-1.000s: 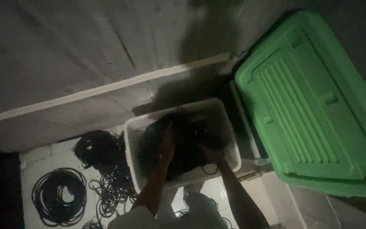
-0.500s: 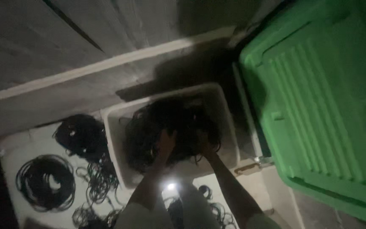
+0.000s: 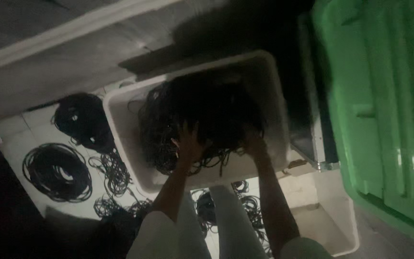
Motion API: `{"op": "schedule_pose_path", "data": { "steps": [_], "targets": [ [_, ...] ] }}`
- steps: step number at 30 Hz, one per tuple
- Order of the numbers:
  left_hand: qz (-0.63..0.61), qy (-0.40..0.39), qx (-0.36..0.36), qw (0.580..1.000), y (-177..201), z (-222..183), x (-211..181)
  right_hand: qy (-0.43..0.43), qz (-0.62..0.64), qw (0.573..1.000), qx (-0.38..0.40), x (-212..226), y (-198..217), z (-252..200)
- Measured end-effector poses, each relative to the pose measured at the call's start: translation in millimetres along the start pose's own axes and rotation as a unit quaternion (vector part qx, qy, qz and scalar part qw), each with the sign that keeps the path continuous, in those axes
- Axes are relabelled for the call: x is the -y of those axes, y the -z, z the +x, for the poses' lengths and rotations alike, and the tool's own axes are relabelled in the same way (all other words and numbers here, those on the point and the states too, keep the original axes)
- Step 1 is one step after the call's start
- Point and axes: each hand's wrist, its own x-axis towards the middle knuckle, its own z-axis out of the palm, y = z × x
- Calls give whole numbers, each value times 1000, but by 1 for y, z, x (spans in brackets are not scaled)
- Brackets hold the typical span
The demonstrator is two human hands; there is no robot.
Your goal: The person picks up black cables from a pile on the floor and places them into a white bin, occasionally coiling them by hand.
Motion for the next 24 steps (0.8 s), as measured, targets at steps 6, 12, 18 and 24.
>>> {"op": "schedule_pose_path", "data": {
  "steps": [6, 12, 18, 24],
  "targets": [
    [-21, -54, -3, 998, -2, 7, 3, 74, -59, 994, -49, -17, 37, -7],
    [6, -43, 76, 996, 1, 20, -31, 126, -165, 978, -23, 10, -43, 13],
    [49, -190, 44, 980, -22, 50, 5, 68, -156, 984, -44, 8, -104, -11],
    [126, -195, 81, 969, -36, 100, 16, -119, -224, 967, -27, -20, -125, 1]
  ]
}}
